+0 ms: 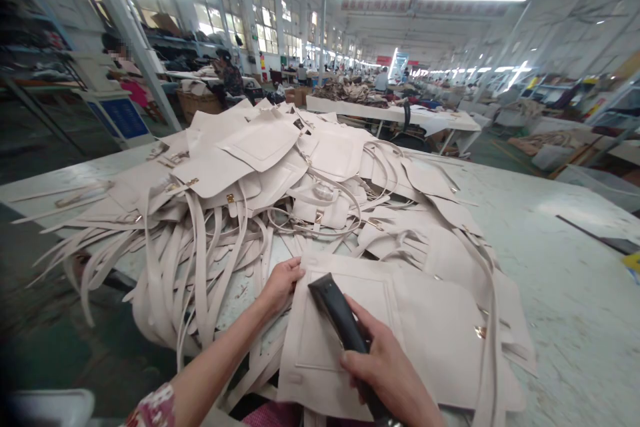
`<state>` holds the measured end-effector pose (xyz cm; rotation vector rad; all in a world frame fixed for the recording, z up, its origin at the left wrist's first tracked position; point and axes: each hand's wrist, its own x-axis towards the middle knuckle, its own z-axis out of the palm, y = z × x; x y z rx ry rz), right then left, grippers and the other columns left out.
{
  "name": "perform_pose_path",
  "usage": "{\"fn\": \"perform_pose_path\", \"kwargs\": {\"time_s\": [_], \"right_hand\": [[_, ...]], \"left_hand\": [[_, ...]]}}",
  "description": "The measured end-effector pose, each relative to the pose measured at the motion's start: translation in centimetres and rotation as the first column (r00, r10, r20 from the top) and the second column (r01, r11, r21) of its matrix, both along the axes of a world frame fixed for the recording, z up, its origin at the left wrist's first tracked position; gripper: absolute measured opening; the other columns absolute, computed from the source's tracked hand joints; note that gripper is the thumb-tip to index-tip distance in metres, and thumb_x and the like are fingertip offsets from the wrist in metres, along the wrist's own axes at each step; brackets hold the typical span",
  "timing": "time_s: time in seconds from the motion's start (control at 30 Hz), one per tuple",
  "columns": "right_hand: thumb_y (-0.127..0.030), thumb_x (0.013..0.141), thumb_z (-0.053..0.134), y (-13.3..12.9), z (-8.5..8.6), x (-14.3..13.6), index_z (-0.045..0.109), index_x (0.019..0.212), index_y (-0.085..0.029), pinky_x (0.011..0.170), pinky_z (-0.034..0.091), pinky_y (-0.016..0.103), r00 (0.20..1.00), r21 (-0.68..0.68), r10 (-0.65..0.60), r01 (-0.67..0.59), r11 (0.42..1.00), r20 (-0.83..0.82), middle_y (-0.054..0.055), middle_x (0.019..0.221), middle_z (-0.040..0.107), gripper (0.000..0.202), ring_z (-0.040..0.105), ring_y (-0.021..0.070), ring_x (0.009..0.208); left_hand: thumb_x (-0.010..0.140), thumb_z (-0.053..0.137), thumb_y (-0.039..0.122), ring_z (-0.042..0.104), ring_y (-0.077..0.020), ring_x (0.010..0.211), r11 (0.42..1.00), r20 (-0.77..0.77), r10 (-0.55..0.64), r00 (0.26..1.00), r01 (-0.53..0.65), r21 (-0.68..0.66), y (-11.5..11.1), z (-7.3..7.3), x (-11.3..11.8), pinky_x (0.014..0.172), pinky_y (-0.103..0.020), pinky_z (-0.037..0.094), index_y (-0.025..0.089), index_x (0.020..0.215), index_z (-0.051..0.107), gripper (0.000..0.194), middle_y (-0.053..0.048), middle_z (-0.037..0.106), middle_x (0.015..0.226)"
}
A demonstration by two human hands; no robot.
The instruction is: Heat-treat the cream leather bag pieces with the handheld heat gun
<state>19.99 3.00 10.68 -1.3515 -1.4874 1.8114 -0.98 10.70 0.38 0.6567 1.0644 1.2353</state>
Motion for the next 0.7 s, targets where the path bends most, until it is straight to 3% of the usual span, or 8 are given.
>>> {"fn": "perform_pose_path", "kwargs": {"time_s": [0.13,0.23,0.37,0.47,0.6,0.7], "right_hand": [[-0.013,0.062,0.052,2.5,-0.6,-2.3,0.032,0.133,-0.022,0.033,0.043,0.022,0.997,0.051,-0.054,0.056,0.997,-0.048,-0.006,0.063,0.056,0.074,0.049,0.0098,0.037],[-0.013,0.064,0.052,2.6,-0.8,-2.5,0.031,0.133,-0.023,0.031,0.042,0.021,0.99,0.086,-0.14,0.142,0.986,-0.026,-0.008,0.057,0.053,0.073,0.048,0.0098,0.036],[-0.009,0.063,0.051,1.6,-0.9,-2.1,0.033,0.132,-0.026,0.031,0.043,0.021,0.999,0.004,-0.018,0.018,1.0,-0.042,-0.007,0.06,0.056,0.073,0.048,0.0093,0.036],[-0.01,0.063,0.052,2.1,-1.1,-3.0,0.033,0.132,-0.025,0.031,0.042,0.02,0.996,0.068,-0.085,0.088,0.994,-0.034,-0.006,0.062,0.057,0.073,0.047,0.0091,0.038],[-0.014,0.068,0.052,3.4,-1.1,-3.2,0.026,0.136,-0.022,0.032,0.042,0.02,0.96,0.208,-0.281,0.272,0.94,0.013,-0.007,0.055,0.055,0.073,0.046,0.0094,0.036],[-0.018,0.071,0.052,2.4,-0.9,-0.4,0.024,0.136,-0.022,0.033,0.043,0.021,0.931,0.177,-0.364,0.353,0.919,0.037,-0.007,0.052,0.054,0.071,0.047,0.0104,0.036]], "left_hand": [[0.053,0.064,0.01,0.06,-0.0142,0.059,1.0,0.073,-0.007,0.997,0.006,0.006,-0.9,-0.5,-0.3,0.052,-0.021,0.041,0.008,0.1,0.06,0.047,-0.008,0.068,0.081],[0.054,0.065,0.011,0.06,-0.0144,0.059,1.0,0.103,-0.004,0.995,0.004,-0.001,-0.9,-0.6,-0.4,0.054,-0.022,0.043,0.009,0.102,0.06,0.048,-0.008,0.068,0.081],[0.054,0.067,0.013,0.06,-0.0142,0.06,1.0,0.132,-0.019,0.991,0.02,-0.004,-0.8,-0.2,-0.5,0.054,-0.021,0.043,0.01,0.102,0.06,0.049,-0.008,0.068,0.082],[0.054,0.067,0.015,0.058,-0.0117,0.055,0.998,0.111,-0.065,0.992,0.066,-0.004,-1.0,0.1,-0.5,0.049,-0.019,0.04,0.01,0.099,0.061,0.045,-0.007,0.068,0.079],[0.054,0.064,0.014,0.053,-0.0087,0.048,0.996,0.033,-0.087,0.996,0.088,-0.021,-1.2,0.0,-0.8,0.044,-0.017,0.037,0.014,0.103,0.057,0.049,-0.003,0.067,0.077],[0.058,0.06,0.018,0.058,-0.0142,0.06,1.0,-0.233,0.025,0.972,-0.025,0.003,-0.3,0.2,-1.3,0.053,-0.022,0.043,0.013,0.103,0.056,0.045,-0.004,0.066,0.079]]}}
